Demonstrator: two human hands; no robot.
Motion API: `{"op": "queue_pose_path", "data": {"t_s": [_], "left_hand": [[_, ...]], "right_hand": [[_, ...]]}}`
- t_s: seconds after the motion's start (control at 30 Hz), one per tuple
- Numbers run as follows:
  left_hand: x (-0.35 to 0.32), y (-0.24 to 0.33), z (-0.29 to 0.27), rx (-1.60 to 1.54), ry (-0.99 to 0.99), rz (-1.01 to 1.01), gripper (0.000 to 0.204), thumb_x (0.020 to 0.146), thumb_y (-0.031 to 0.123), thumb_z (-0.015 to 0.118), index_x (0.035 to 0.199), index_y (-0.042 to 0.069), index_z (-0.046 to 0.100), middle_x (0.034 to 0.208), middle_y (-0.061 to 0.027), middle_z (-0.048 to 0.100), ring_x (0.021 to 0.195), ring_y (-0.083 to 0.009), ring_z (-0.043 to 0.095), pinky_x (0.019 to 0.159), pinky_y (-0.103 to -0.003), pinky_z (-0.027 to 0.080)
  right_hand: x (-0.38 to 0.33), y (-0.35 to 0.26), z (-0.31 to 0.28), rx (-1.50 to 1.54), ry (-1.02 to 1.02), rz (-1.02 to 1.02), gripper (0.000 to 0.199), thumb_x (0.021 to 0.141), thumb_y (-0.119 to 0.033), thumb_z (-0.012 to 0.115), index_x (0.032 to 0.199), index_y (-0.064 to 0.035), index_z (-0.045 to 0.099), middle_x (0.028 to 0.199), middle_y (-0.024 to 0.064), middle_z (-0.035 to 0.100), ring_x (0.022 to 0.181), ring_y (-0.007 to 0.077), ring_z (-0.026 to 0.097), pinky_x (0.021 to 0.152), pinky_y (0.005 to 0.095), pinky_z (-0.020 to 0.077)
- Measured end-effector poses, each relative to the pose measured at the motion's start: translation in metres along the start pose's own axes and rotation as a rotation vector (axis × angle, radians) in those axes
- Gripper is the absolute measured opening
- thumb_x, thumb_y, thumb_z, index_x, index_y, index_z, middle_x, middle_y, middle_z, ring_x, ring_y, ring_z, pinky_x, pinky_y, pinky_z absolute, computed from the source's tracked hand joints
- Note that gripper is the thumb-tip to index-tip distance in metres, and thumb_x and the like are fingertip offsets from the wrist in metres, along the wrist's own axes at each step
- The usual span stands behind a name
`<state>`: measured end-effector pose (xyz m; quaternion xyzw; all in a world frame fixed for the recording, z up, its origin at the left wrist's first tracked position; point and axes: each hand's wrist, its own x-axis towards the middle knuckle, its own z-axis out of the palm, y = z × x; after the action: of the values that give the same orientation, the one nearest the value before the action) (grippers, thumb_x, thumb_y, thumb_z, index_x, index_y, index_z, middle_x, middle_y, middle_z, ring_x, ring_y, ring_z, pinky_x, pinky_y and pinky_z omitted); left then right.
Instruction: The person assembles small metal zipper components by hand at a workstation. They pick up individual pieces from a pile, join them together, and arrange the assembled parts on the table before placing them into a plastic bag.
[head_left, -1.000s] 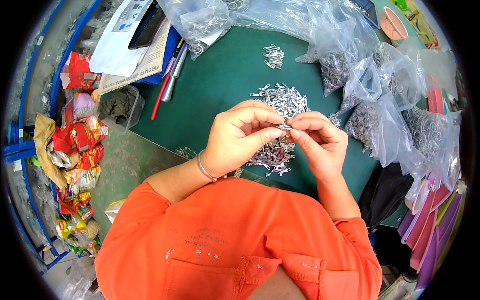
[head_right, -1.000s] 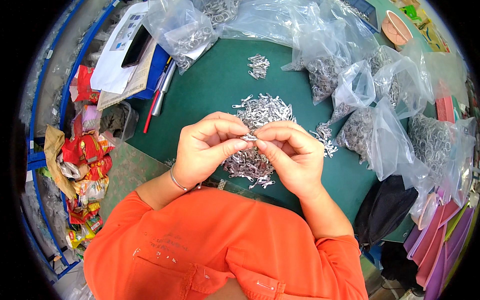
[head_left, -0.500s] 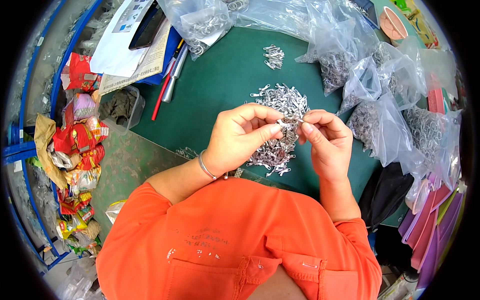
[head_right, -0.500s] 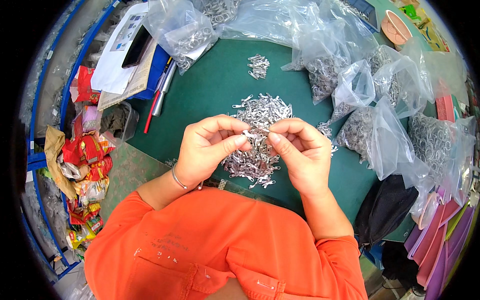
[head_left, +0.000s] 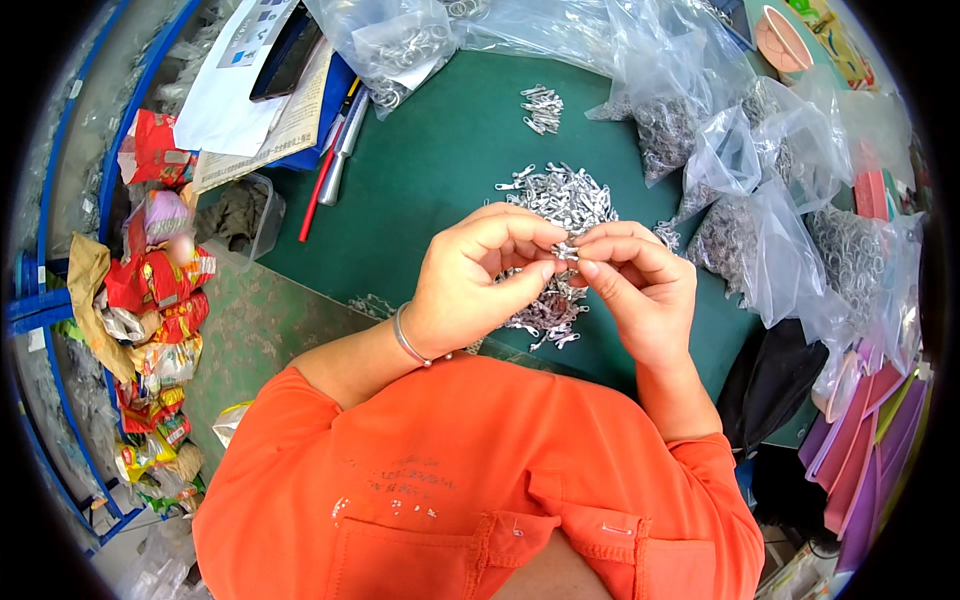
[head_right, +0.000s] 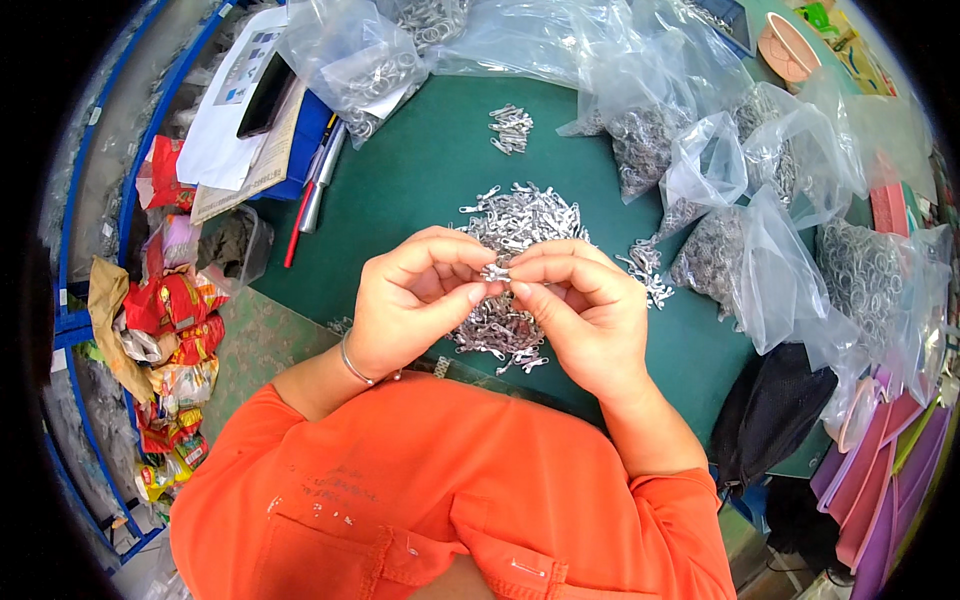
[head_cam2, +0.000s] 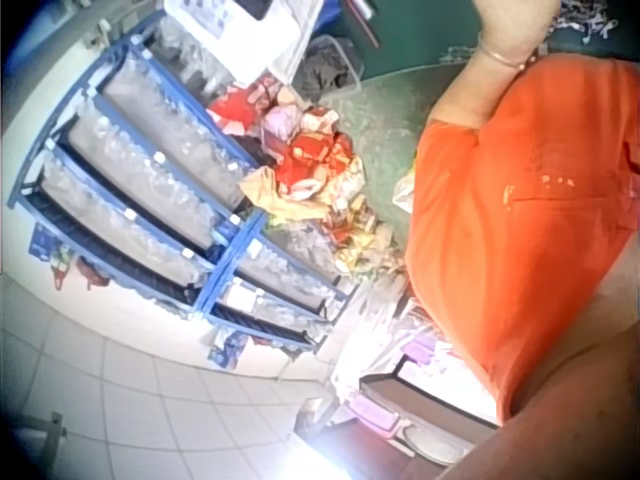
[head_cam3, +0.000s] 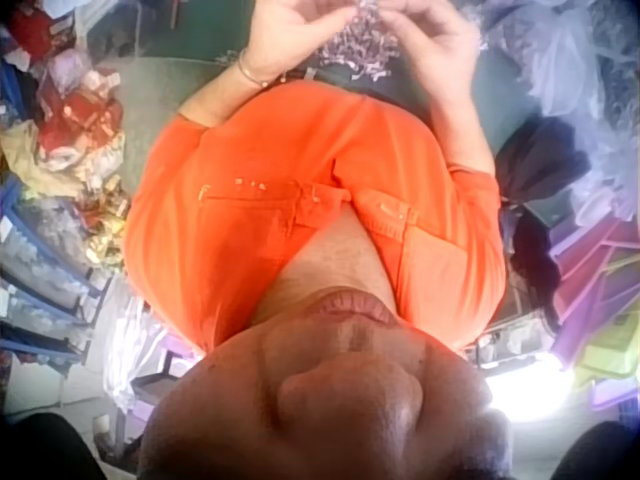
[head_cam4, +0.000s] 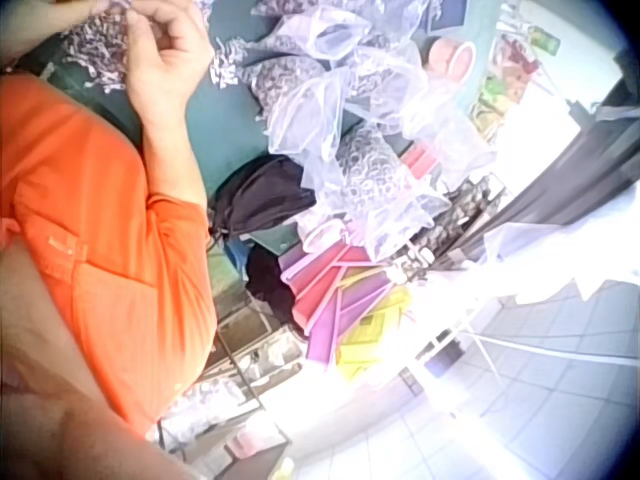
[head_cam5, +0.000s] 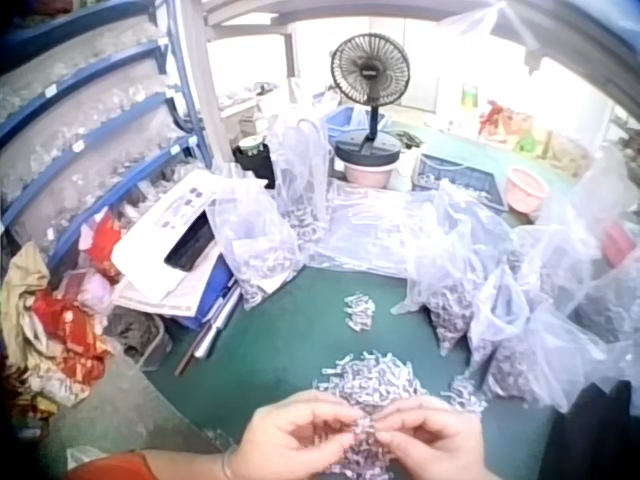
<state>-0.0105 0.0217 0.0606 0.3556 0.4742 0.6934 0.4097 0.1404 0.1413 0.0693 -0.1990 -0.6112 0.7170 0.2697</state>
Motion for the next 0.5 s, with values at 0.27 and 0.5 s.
{"op": "queue_pose_path", "data": {"t_s": [0.27,0.5], "left_hand": [[-0.0001,0.0012,-0.0020,0.035,-0.019,0.007,0.020,0.086,-0.013,0.067,0.104,-0.004,0.068,0.110,-0.0116,0.062,0.098,-0.0165,0.065,0.087,-0.029,0.057],[-0.0004,0.0000,-0.0006,0.013,-0.003,0.024,0.019,0.086,-0.015,0.065,0.103,-0.006,0.068,0.110,-0.0125,0.062,0.098,-0.0180,0.066,0.088,-0.030,0.058]], "right_hand": [[-0.0016,-0.0025,0.0017,-0.035,0.003,-0.005,0.014,0.085,0.012,0.068,0.097,0.0050,0.071,0.105,0.0128,0.066,0.093,0.0150,0.065,0.078,0.0253,0.0540],[-0.0026,0.0023,0.0065,0.188,0.055,-0.041,0.016,0.088,0.015,0.063,0.099,0.0039,0.058,0.105,0.0173,0.068,0.094,0.0165,0.066,0.080,0.0271,0.0553]]}}
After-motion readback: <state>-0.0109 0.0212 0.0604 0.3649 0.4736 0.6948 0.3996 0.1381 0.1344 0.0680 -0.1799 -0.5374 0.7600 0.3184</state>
